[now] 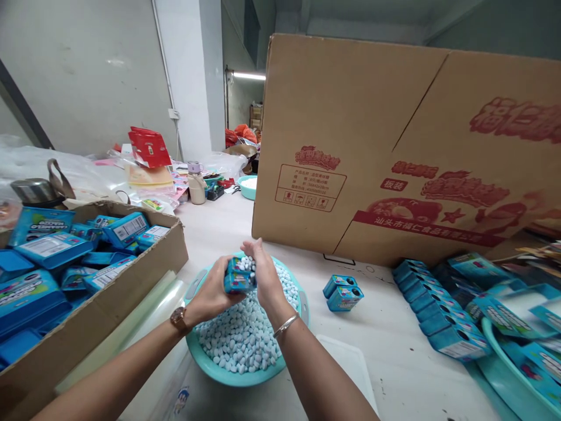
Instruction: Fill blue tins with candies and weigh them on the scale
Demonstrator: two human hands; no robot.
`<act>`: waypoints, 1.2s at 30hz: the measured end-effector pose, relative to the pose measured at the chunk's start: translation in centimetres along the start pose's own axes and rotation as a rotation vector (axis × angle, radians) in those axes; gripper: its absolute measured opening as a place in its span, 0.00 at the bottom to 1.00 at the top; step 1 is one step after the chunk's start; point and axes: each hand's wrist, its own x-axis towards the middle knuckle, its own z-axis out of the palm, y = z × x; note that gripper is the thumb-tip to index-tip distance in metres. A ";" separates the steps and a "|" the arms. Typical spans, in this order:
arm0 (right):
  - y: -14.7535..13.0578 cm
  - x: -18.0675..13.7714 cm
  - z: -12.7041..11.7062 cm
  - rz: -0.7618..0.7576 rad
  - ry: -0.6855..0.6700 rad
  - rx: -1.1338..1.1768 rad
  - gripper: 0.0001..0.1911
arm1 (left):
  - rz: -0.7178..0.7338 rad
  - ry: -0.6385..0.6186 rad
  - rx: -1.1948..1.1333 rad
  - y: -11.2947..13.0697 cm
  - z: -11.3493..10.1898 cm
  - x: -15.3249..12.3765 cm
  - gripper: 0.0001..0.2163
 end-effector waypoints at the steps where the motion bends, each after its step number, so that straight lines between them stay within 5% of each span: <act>1: -0.2 0.0 0.0 0.004 -0.010 -0.008 0.30 | 0.007 -0.003 0.007 0.0 0.0 0.0 0.31; 4: -0.9 0.3 -0.5 0.013 -0.038 0.005 0.31 | -0.013 -0.003 -0.055 0.1 -0.2 0.0 0.30; 8: -0.7 1.4 -1.7 -0.086 0.082 -0.029 0.31 | 0.013 0.024 -0.058 0.1 -0.5 -0.1 0.32; 12: 0.8 1.9 -2.0 0.031 0.085 -0.107 0.32 | 0.099 -0.011 0.029 0.1 -0.5 -0.1 0.33; 23: 1.1 1.3 -1.6 0.013 0.167 0.019 0.27 | -0.130 -0.053 -0.384 0.8 -0.4 0.3 0.31; 32: 0.0 -0.1 -0.8 -0.124 0.125 0.020 0.20 | -0.130 -0.019 -0.505 1.2 0.0 -0.7 0.36; 36: 0.2 -0.7 -1.0 -0.052 0.024 -0.036 0.19 | -0.186 -0.003 -0.545 1.3 0.5 -1.0 0.37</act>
